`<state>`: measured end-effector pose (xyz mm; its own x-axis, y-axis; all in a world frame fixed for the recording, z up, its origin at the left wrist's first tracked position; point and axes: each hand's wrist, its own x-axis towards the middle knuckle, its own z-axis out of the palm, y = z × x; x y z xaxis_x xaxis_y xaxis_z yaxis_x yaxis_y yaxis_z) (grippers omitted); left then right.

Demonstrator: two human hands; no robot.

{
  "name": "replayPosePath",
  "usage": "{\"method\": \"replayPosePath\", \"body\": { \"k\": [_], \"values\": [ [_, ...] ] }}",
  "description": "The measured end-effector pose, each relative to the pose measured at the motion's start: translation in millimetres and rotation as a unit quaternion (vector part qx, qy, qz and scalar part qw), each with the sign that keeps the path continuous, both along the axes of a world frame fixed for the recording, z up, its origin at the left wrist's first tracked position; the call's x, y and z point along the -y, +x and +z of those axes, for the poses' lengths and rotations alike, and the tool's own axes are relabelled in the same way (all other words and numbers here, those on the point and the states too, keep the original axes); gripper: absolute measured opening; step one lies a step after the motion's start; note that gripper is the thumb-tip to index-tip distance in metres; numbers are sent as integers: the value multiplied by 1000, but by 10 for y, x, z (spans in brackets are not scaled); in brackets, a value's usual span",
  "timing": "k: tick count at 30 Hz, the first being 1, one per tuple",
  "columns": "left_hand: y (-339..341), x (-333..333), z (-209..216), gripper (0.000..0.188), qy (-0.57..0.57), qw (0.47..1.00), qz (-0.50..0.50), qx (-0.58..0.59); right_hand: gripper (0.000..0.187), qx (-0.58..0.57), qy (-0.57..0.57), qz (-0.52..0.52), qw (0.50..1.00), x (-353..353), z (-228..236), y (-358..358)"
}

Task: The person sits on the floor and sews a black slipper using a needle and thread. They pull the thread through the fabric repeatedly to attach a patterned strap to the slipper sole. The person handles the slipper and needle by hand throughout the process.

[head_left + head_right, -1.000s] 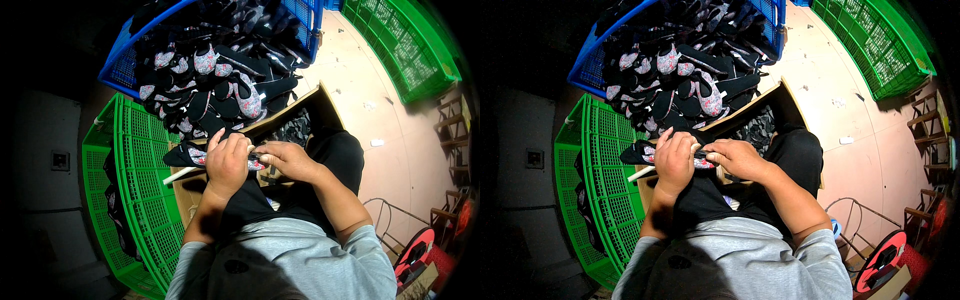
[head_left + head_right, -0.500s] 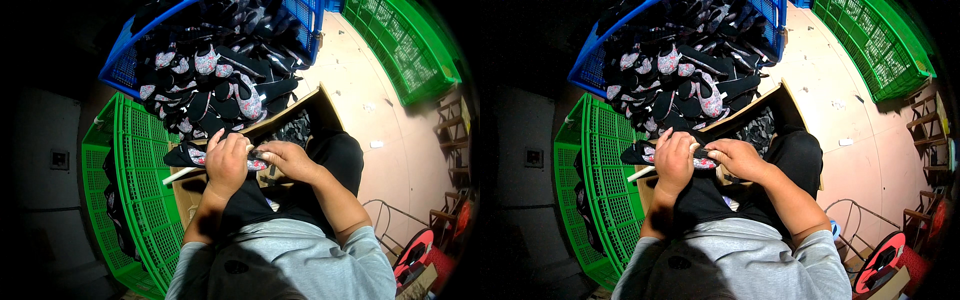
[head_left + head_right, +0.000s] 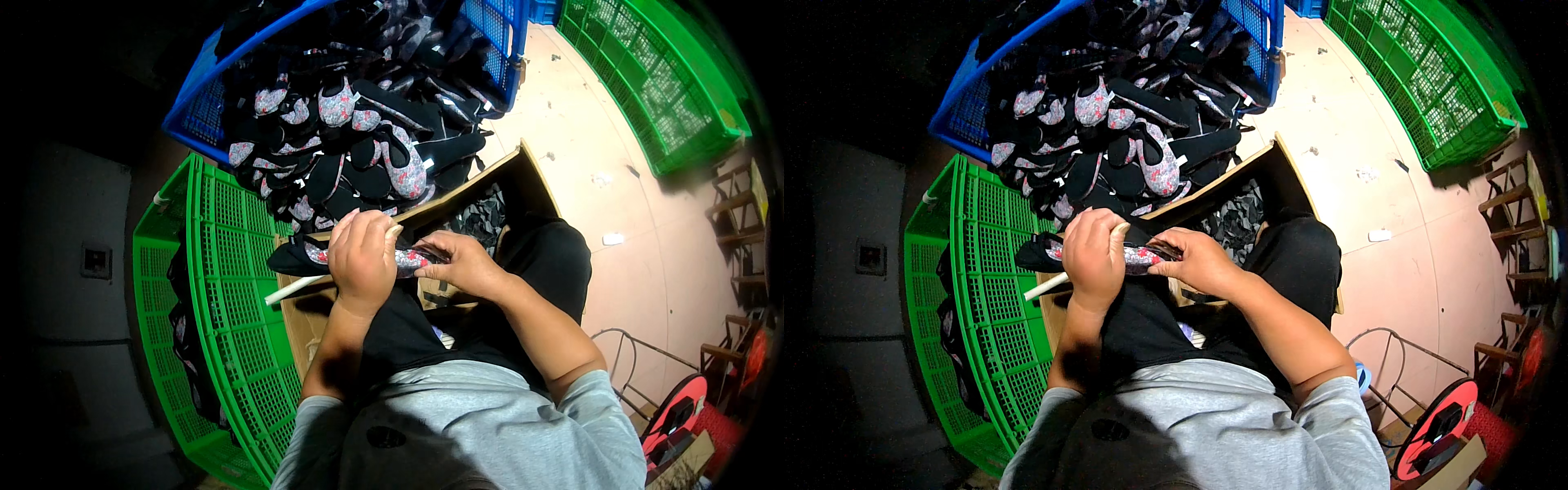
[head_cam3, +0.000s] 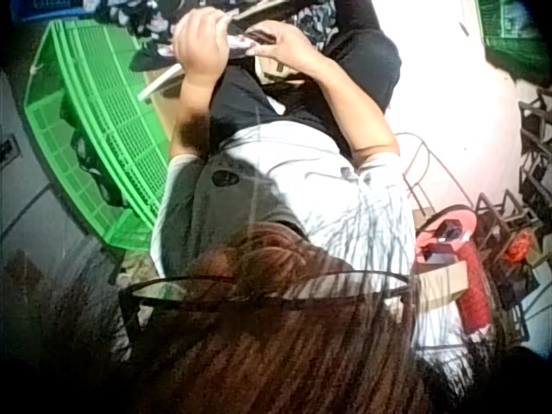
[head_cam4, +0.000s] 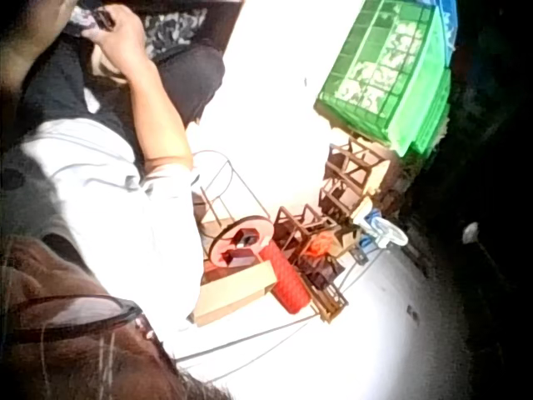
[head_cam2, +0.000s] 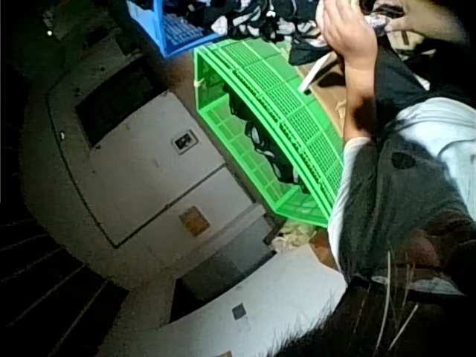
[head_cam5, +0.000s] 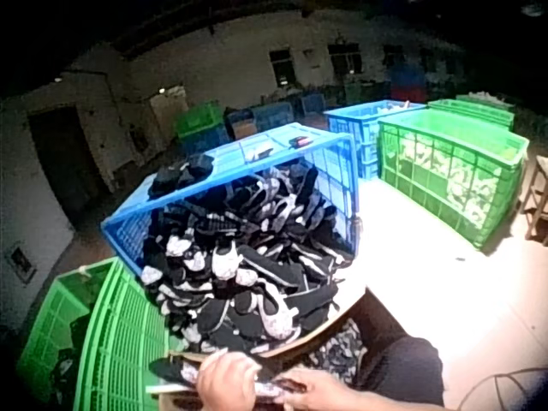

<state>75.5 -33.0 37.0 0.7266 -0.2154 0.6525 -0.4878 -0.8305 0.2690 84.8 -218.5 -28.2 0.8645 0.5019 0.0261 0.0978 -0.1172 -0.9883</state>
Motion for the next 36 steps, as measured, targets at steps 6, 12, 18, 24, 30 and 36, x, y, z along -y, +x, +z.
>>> {"method": "replayPosePath", "body": {
  "k": [6,12,18,24,30,36],
  "values": [
    [-451,77,-121,11,-24,992,-113,54,39,-18,47,-30,998,-16,-123,16],
    [-738,228,-497,17,21,980,-163,-115,36,-44,46,-34,997,-26,-52,19],
    [-981,86,-477,15,-84,978,-44,-186,35,-69,21,-40,997,-15,8,3],
    [-972,-15,-538,40,-324,928,95,-157,37,-60,9,-32,998,-14,13,21],
    [-892,3,-615,46,-592,773,45,-221,35,-83,21,-27,996,1,6,19],
    [-851,-119,-617,28,-601,742,13,-298,35,4,-23,-37,999,50,-16,52]
  ]
}}
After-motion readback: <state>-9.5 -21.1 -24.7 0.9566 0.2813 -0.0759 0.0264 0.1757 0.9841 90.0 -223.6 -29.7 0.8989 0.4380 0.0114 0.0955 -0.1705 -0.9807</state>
